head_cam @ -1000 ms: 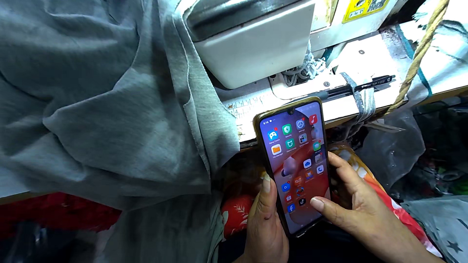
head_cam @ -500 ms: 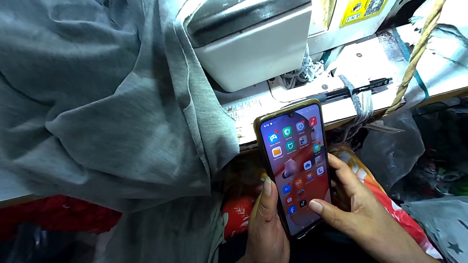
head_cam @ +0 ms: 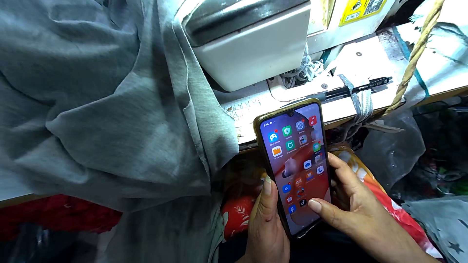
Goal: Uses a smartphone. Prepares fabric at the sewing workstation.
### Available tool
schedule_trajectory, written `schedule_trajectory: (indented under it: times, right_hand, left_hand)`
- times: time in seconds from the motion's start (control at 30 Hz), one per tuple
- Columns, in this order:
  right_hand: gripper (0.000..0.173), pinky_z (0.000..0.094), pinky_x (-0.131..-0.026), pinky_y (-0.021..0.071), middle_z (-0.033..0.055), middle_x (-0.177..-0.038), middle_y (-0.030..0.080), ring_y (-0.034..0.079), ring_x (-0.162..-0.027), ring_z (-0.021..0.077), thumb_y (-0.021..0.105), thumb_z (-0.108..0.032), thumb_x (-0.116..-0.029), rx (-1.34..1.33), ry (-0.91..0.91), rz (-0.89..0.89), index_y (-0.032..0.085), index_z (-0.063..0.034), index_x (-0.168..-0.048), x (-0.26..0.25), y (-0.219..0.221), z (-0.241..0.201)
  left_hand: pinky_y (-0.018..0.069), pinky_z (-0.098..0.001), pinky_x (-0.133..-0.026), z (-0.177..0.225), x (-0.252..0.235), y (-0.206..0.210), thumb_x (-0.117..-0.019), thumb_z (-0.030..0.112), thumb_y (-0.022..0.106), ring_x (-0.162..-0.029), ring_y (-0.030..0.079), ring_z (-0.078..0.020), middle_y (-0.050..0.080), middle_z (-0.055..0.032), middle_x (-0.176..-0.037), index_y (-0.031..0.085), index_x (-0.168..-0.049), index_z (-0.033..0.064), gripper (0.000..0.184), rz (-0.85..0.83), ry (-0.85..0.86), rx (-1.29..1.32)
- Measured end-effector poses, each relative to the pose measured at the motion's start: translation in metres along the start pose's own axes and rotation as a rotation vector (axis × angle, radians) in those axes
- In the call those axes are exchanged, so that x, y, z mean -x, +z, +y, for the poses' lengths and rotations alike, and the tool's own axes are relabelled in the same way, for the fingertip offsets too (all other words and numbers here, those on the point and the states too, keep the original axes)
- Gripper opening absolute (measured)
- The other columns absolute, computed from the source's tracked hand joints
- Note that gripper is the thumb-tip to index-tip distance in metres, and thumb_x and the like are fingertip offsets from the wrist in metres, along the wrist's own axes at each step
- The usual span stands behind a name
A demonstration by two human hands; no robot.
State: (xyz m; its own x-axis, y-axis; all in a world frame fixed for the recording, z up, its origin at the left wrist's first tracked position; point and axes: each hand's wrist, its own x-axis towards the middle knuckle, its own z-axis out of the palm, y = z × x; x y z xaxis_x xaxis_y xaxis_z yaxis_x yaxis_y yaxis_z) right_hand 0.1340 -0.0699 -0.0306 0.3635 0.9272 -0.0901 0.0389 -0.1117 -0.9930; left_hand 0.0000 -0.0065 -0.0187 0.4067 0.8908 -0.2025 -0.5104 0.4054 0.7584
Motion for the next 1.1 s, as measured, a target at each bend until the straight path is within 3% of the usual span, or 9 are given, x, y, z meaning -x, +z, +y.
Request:
schedule_trajectory:
  times: [0.23,0.4,0.67,0.83,1.1]
  right_hand:
    - [0.071,0.0243,-0.097,0.0543,-0.0023,-0.128,0.064,0.062,-0.116,0.0026,0.072,-0.043,-0.0867,0.121,-0.033,0.054,0.049,-0.0160,-0.148,0.0007,0.0043,0.0040]
    - [0.076,0.0230,-0.096,0.0554,-0.0012,-0.130,0.063,0.063,-0.116,0.0025,0.072,-0.051,-0.0872,0.059,-0.014,0.013,0.048,-0.0127,-0.149,0.0017,-0.0017,0.0001]
    - [0.066,0.0203,-0.092,0.0568,-0.0022,-0.127,0.065,0.065,-0.112,0.0022,0.071,-0.040,-0.0891,0.011,-0.009,-0.003,0.051,-0.0132,-0.146,0.0004,-0.0044,0.0006]
    - [0.067,0.0201,-0.089,0.0583,-0.0010,-0.126,0.065,0.066,-0.110,0.0031,0.072,-0.039,-0.0883,-0.021,0.031,0.003,0.051,-0.0119,-0.146,0.0008,-0.0037,-0.0029]
    - [0.065,0.0207,-0.094,0.0566,-0.0009,-0.127,0.064,0.064,-0.114,0.0031,0.072,-0.039,-0.0896,-0.025,0.011,0.001,0.052,-0.0109,-0.145,0.0007,-0.0037,-0.0018]
  left_hand:
    - [0.0551,-0.0311,-0.100,-0.0020,-0.0009,-0.0002,-0.0982,0.046,0.058,-0.112,0.069,-0.0097,0.075,-0.0006,-0.113,0.070,-0.121,0.0166,0.039,-0.023,0.016,0.001]
    - [0.0553,-0.0324,-0.100,-0.0015,-0.0008,-0.0018,-0.0981,0.047,0.059,-0.112,0.069,-0.0111,0.075,-0.0021,-0.114,0.070,-0.121,0.0148,0.041,-0.045,-0.011,0.025]
    - [0.0542,-0.0326,-0.102,-0.0014,-0.0022,-0.0021,-0.0994,0.045,0.057,-0.115,0.068,-0.0114,0.074,-0.0017,-0.116,0.070,-0.122,0.0157,0.039,-0.038,-0.005,0.015]
    - [0.0559,-0.0305,-0.098,-0.0009,-0.0023,-0.0014,-0.0975,0.047,0.060,-0.108,0.070,-0.0093,0.075,-0.0004,-0.108,0.072,-0.116,0.0164,0.037,-0.020,-0.014,0.014]
    - [0.0553,-0.0300,-0.099,-0.0011,-0.0017,-0.0020,-0.0975,0.047,0.059,-0.110,0.070,-0.0090,0.075,0.0002,-0.110,0.071,-0.117,0.0171,0.038,-0.025,-0.008,0.009]
